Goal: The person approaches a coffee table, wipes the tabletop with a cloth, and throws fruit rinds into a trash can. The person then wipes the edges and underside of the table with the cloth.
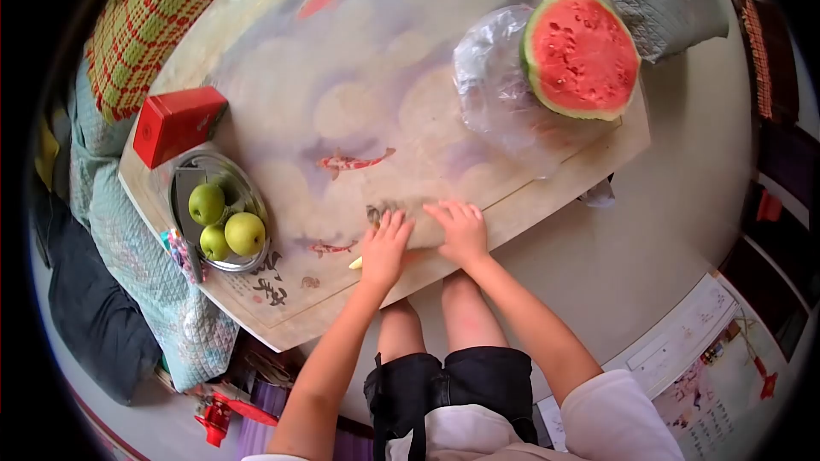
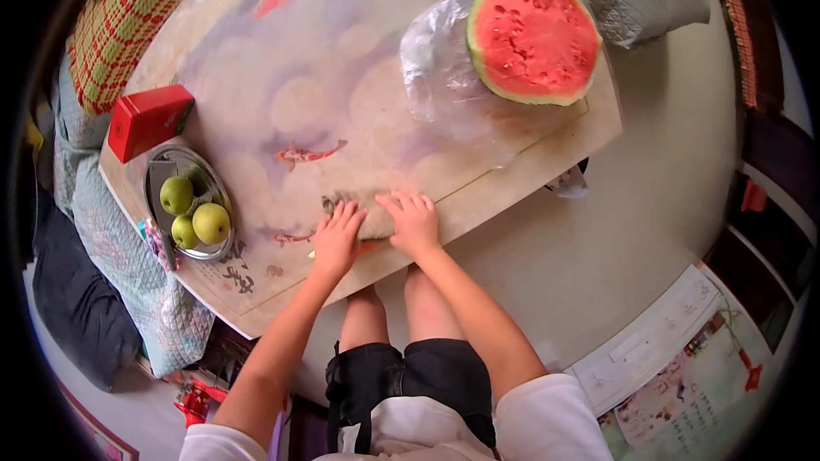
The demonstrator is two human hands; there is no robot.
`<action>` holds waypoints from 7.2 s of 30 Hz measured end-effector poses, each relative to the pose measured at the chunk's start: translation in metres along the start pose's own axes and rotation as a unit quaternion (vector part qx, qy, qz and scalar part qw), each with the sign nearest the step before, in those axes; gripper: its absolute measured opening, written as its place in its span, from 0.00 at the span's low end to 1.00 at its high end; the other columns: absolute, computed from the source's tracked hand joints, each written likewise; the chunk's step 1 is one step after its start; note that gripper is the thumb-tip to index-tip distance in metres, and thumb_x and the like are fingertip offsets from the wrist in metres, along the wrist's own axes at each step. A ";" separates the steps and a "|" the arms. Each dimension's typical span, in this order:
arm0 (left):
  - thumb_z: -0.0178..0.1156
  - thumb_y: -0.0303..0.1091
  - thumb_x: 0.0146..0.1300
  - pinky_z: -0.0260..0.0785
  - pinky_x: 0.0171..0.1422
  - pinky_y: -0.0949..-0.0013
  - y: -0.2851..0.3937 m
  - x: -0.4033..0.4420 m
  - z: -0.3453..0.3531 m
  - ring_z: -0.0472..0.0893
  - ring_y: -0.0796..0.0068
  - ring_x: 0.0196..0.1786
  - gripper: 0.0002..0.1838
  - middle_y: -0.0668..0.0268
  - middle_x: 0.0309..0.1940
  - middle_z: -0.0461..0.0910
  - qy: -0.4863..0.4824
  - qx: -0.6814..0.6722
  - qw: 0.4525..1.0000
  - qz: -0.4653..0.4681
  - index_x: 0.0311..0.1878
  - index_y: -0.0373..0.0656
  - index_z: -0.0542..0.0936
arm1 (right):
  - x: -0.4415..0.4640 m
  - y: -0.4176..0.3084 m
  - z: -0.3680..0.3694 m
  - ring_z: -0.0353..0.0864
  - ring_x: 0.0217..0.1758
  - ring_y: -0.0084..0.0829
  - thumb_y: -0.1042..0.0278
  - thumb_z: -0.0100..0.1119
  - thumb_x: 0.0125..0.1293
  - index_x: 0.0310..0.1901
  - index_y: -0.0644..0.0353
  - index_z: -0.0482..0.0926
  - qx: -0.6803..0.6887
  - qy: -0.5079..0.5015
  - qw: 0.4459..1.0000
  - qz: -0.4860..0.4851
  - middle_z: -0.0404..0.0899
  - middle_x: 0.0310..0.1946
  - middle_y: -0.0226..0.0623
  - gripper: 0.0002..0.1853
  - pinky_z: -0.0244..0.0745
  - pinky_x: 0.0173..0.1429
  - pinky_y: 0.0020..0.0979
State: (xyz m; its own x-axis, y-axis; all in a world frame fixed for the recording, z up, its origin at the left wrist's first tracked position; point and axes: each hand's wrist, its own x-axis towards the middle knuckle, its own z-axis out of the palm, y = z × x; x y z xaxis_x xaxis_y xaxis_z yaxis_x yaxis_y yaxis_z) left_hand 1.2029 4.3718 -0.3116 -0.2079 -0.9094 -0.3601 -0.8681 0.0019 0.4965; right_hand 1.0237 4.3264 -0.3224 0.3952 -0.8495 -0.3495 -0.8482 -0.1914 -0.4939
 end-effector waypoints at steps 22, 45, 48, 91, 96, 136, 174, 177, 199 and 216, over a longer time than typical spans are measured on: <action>0.56 0.21 0.45 0.66 0.52 0.62 0.032 0.021 0.002 0.73 0.59 0.49 0.23 0.64 0.46 0.76 -0.012 0.025 0.999 0.032 0.48 0.49 0.77 | -0.041 0.017 0.024 0.72 0.52 0.36 0.72 0.66 0.38 0.52 0.39 0.77 -0.029 0.087 0.995 0.039 0.73 0.48 0.34 0.33 0.64 0.53 0.39; 0.63 0.29 0.48 0.65 0.47 0.59 0.159 0.242 0.042 0.75 0.61 0.42 0.07 0.68 0.36 0.80 0.135 0.025 0.966 0.219 0.33 0.46 0.78 | -0.148 0.179 -0.097 0.80 0.42 0.38 0.79 0.64 0.40 0.41 0.58 0.81 0.253 0.468 0.821 0.207 0.80 0.39 0.39 0.20 0.73 0.48 0.32; 0.61 0.26 0.50 0.66 0.45 0.60 0.185 0.244 -0.012 0.75 0.59 0.38 0.06 0.67 0.32 0.79 0.223 0.028 0.953 0.203 0.33 0.44 0.77 | -0.141 0.205 -0.100 0.79 0.44 0.34 0.80 0.62 0.42 0.42 0.60 0.80 0.273 0.494 0.797 0.217 0.80 0.40 0.38 0.19 0.72 0.51 0.31; 0.59 0.19 0.37 0.63 0.52 0.61 0.220 0.164 -0.090 0.73 0.58 0.46 0.12 0.64 0.38 0.77 0.037 -0.123 0.964 0.231 0.29 0.40 0.73 | -0.038 0.152 -0.116 0.75 0.52 0.41 0.73 0.62 0.42 0.50 0.41 0.78 0.213 0.188 0.938 0.200 0.75 0.50 0.32 0.28 0.71 0.55 0.43; 0.59 0.22 0.41 0.62 0.54 0.58 0.237 0.177 -0.085 0.73 0.60 0.47 0.11 0.64 0.37 0.75 0.017 -0.085 0.959 0.270 0.31 0.43 0.73 | -0.035 0.277 -0.184 0.74 0.54 0.41 0.70 0.65 0.45 0.59 0.42 0.72 0.088 0.362 0.868 0.328 0.73 0.54 0.33 0.34 0.70 0.57 0.40; 0.70 0.35 0.43 0.56 0.65 0.52 -0.017 -0.102 0.025 0.65 0.52 0.62 0.29 0.59 0.60 0.65 0.163 -0.018 0.954 -0.250 0.52 0.48 0.76 | -0.008 0.007 0.045 0.72 0.51 0.44 0.61 0.68 0.41 0.57 0.37 0.73 -0.001 0.216 0.974 0.074 0.71 0.52 0.37 0.34 0.70 0.54 0.42; 0.65 0.37 0.58 0.69 0.48 0.63 -0.042 -0.118 0.095 0.75 0.60 0.44 0.21 0.55 0.43 0.74 0.182 -0.279 0.910 -0.246 0.50 0.40 0.71 | -0.025 0.017 0.054 0.68 0.55 0.42 0.56 0.68 0.44 0.61 0.35 0.66 -0.049 0.278 0.945 0.165 0.66 0.56 0.34 0.38 0.63 0.56 0.44; 0.62 0.37 0.61 0.70 0.42 0.68 -0.022 -0.106 0.087 0.76 0.71 0.41 0.16 0.61 0.42 0.76 0.185 -0.406 0.821 -0.356 0.48 0.42 0.72 | -0.028 0.018 0.048 0.67 0.58 0.43 0.56 0.67 0.45 0.61 0.35 0.67 -0.018 0.254 0.952 0.168 0.67 0.58 0.36 0.37 0.62 0.59 0.45; 0.57 0.35 0.63 0.71 0.43 0.76 0.178 -0.062 -0.063 0.77 0.78 0.40 0.09 0.71 0.35 0.75 0.209 -0.427 0.831 -0.289 0.43 0.42 0.75 | -0.217 0.286 -0.006 0.80 0.31 0.36 0.75 0.55 0.56 0.40 0.53 0.78 0.325 0.372 0.828 0.266 0.78 0.36 0.33 0.10 0.75 0.33 0.33; 0.65 0.42 0.57 0.70 0.47 0.64 0.431 0.273 0.377 0.74 0.70 0.50 0.30 0.66 0.50 0.72 -0.242 -0.301 0.884 -0.263 0.60 0.41 0.68 | -0.320 0.548 0.049 0.78 0.28 0.26 0.73 0.56 0.59 0.38 0.59 0.80 0.320 0.465 0.606 0.561 0.80 0.26 0.35 0.06 0.73 0.36 0.28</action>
State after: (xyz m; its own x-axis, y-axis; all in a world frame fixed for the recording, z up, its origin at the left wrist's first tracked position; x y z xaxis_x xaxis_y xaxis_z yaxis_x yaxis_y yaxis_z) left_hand 0.6018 4.2810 -0.4942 -0.1419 -0.4336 -0.8899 -0.5345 -0.7231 0.4376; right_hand 0.4500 4.5173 -0.5202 -0.9248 -0.2361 -0.2982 0.0280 0.7396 -0.6725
